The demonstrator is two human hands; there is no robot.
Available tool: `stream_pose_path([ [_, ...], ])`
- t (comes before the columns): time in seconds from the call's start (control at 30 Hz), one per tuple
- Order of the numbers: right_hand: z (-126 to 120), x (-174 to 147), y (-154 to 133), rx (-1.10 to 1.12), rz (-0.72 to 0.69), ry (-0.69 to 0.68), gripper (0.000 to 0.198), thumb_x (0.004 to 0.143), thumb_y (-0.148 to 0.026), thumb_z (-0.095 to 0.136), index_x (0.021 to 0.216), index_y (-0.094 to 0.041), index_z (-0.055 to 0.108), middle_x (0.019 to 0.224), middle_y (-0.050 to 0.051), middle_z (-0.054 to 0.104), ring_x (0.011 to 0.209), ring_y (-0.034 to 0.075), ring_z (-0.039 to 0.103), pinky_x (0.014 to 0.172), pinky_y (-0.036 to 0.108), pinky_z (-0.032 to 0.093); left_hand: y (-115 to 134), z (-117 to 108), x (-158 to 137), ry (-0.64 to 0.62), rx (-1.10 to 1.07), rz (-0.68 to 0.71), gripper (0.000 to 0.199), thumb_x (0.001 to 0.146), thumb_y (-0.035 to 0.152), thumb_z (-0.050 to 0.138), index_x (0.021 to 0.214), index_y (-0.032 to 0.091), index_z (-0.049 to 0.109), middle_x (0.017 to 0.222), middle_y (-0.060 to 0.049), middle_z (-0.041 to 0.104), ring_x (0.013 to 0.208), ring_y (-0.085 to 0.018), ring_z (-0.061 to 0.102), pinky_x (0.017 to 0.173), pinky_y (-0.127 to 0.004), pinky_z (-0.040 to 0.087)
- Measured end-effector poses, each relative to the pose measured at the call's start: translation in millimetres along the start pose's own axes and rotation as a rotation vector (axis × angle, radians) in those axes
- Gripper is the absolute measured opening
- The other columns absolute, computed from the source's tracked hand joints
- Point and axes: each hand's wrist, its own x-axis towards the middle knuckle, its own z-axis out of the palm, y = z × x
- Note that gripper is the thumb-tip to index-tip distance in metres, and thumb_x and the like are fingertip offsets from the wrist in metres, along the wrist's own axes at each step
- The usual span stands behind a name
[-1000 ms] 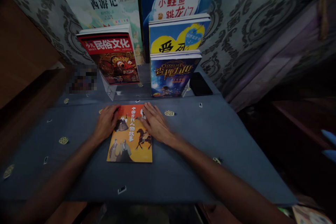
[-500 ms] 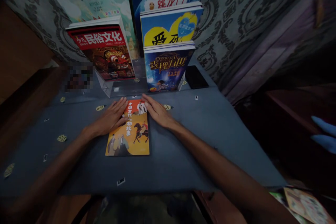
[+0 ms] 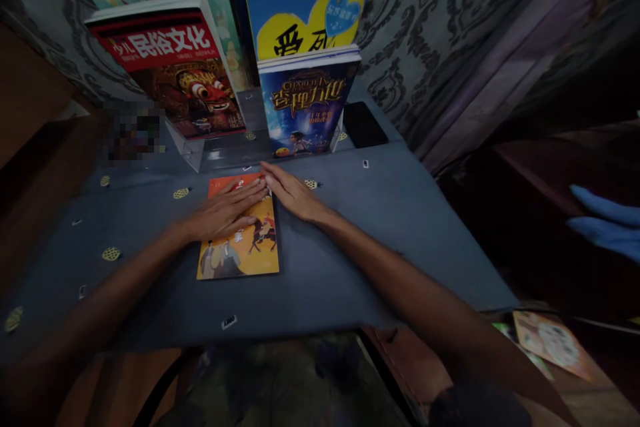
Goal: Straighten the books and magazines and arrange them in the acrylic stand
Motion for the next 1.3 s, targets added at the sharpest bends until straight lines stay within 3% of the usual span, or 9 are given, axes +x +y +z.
stream_pose_path([
  [0.37, 2.2, -2.5, 0.8, -0.062, -0.006, -0.010, 0.057, 0.102, -0.057, 0.032, 0.150, -0.027, 0.043, 0.147, 0.006, 0.058, 0.135, 0.024, 0.053, 0.115, 0.050, 0.040, 25.5, 0.1, -14.5, -0.012, -0.110, 0.139, 0.049, 0.105, 0.039, 0.038, 0.153, 0.032, 0.037, 0.160, -0.002, 0.038, 0.153, -0.021, 0.024, 0.126, -0.053, 0.005],
  [0.7, 4.1, -4.0, 1.6, -0.124, -0.039, -0.008, 0.061, 0.102, -0.059, 0.031, 0.149, -0.023, 0.046, 0.147, 0.007, 0.057, 0.136, 0.025, 0.053, 0.116, 0.048, 0.040, 68.0, 5.9, -43.5, -0.039, -0.223, 0.224, 0.047, 0.103, 0.036, 0.046, 0.149, 0.040, 0.041, 0.156, 0.003, 0.044, 0.150, -0.021, 0.031, 0.127, -0.055, 0.009],
  [0.87, 6.2, -5.2, 2.4, -0.157, -0.037, -0.010, 0.056, 0.102, -0.058, 0.032, 0.148, -0.028, 0.047, 0.151, 0.004, 0.053, 0.139, 0.026, 0.049, 0.117, 0.051, 0.038, 76.9, 11.0, -51.0, -0.022, -0.179, 0.247, 0.051, 0.104, 0.039, 0.042, 0.154, 0.033, 0.033, 0.156, 0.001, 0.045, 0.150, -0.018, 0.031, 0.128, -0.048, 0.008],
  [1.07, 8.8, -6.5, 2.6, -0.175, -0.061, -0.001, 0.056, 0.103, -0.054, 0.032, 0.148, -0.024, 0.047, 0.151, 0.007, 0.053, 0.142, 0.026, 0.045, 0.119, 0.052, 0.036, 80.2, 13.0, -54.6, -0.045, -0.105, 0.242, 0.050, 0.105, 0.038, 0.039, 0.154, 0.028, 0.034, 0.158, 0.000, 0.042, 0.152, -0.017, 0.026, 0.129, -0.047, 0.003],
  [1.3, 10.7, -7.0, 2.1, -0.258, -0.125, -0.018, 0.052, 0.102, -0.047, 0.036, 0.147, -0.024, 0.049, 0.151, 0.007, 0.053, 0.145, 0.028, 0.040, 0.119, 0.056, 0.035, 79.0, 3.7, -58.1, 0.004, -0.247, 0.159, 0.049, 0.106, 0.034, 0.034, 0.155, 0.027, 0.033, 0.156, -0.001, 0.044, 0.149, -0.015, 0.033, 0.128, -0.042, 0.017],
])
